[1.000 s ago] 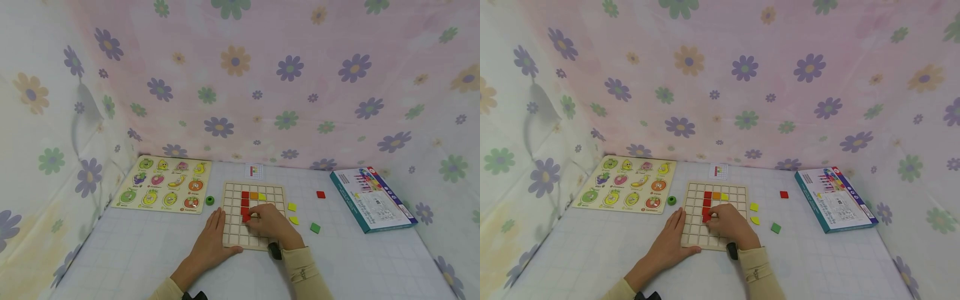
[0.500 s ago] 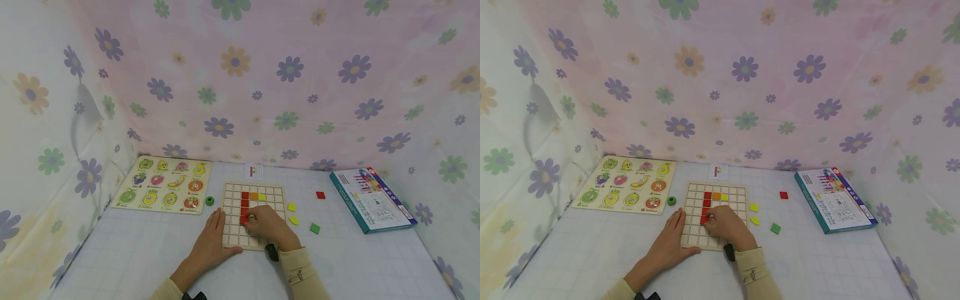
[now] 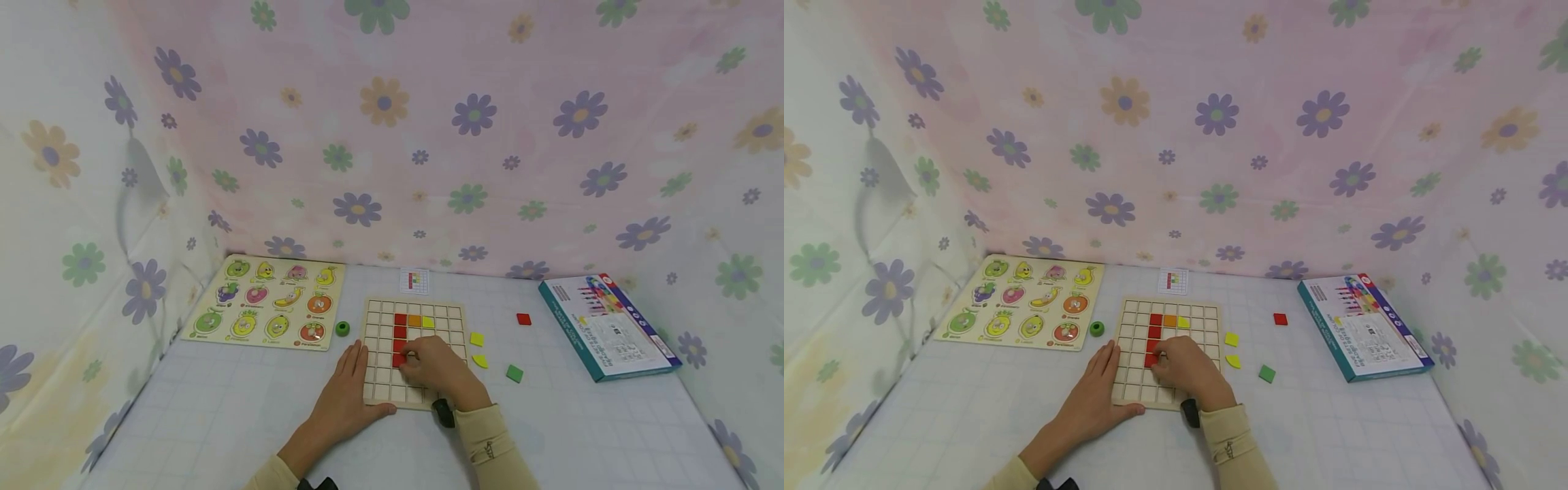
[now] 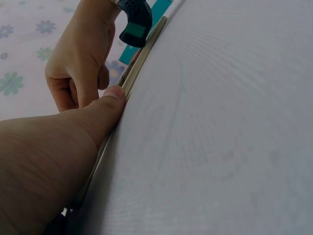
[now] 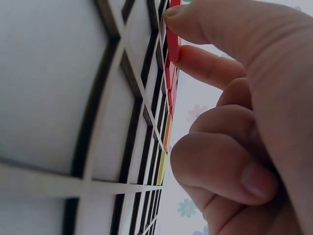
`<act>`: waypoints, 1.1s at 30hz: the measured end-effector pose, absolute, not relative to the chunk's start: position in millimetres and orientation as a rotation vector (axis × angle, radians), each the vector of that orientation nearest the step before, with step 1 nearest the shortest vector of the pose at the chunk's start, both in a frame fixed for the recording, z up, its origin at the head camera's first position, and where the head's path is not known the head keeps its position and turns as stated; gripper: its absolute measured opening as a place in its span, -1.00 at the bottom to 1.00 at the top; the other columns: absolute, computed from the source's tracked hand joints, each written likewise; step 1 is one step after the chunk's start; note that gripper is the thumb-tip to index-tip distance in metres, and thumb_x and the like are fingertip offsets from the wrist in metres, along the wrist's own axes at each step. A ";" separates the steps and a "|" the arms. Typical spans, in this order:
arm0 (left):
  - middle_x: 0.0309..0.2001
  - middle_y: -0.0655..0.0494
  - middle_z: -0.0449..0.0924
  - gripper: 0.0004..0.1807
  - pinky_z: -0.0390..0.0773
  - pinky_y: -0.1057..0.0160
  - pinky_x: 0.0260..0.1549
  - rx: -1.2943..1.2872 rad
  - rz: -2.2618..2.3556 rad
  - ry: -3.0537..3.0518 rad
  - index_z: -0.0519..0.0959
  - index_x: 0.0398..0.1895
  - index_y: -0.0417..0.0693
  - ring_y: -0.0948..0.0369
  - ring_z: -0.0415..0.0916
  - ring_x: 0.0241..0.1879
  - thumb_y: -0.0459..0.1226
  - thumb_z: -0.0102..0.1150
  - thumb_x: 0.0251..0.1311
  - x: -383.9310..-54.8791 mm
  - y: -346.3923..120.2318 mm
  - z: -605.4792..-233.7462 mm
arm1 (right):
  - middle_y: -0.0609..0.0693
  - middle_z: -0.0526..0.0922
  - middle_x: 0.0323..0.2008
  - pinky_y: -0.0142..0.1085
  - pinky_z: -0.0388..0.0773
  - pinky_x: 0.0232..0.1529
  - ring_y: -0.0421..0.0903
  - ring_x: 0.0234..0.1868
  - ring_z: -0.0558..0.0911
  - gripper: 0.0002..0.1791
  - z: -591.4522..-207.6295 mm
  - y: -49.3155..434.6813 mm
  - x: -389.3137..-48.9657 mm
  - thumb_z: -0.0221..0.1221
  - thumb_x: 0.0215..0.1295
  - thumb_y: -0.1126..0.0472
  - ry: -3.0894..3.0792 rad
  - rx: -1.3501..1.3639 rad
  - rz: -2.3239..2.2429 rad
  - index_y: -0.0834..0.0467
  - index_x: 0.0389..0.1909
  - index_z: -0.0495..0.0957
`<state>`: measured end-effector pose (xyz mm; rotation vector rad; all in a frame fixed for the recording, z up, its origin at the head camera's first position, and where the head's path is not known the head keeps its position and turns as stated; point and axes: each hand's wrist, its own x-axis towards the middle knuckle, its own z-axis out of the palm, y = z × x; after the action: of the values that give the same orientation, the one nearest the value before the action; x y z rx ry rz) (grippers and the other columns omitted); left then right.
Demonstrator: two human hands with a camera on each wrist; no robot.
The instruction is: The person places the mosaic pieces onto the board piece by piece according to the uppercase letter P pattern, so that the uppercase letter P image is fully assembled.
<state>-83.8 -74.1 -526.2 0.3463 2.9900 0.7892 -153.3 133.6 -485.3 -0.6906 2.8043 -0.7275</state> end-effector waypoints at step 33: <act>0.65 -0.13 -0.06 0.33 0.34 -0.08 0.45 0.351 0.800 2.982 0.05 0.62 -0.19 -0.09 -0.06 0.63 0.40 0.36 -0.04 -82.4 -73.8 -522.6 | -0.03 0.81 -0.11 -0.17 0.65 -0.04 -0.19 -0.20 0.63 -0.75 -487.3 130.1 -154.7 0.37 0.29 0.11 2.846 -0.678 -0.651 0.09 -0.07 0.78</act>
<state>-82.4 -73.8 -522.6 0.3510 2.9821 0.8000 -154.7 130.1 -487.3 -0.6779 2.8464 -0.6512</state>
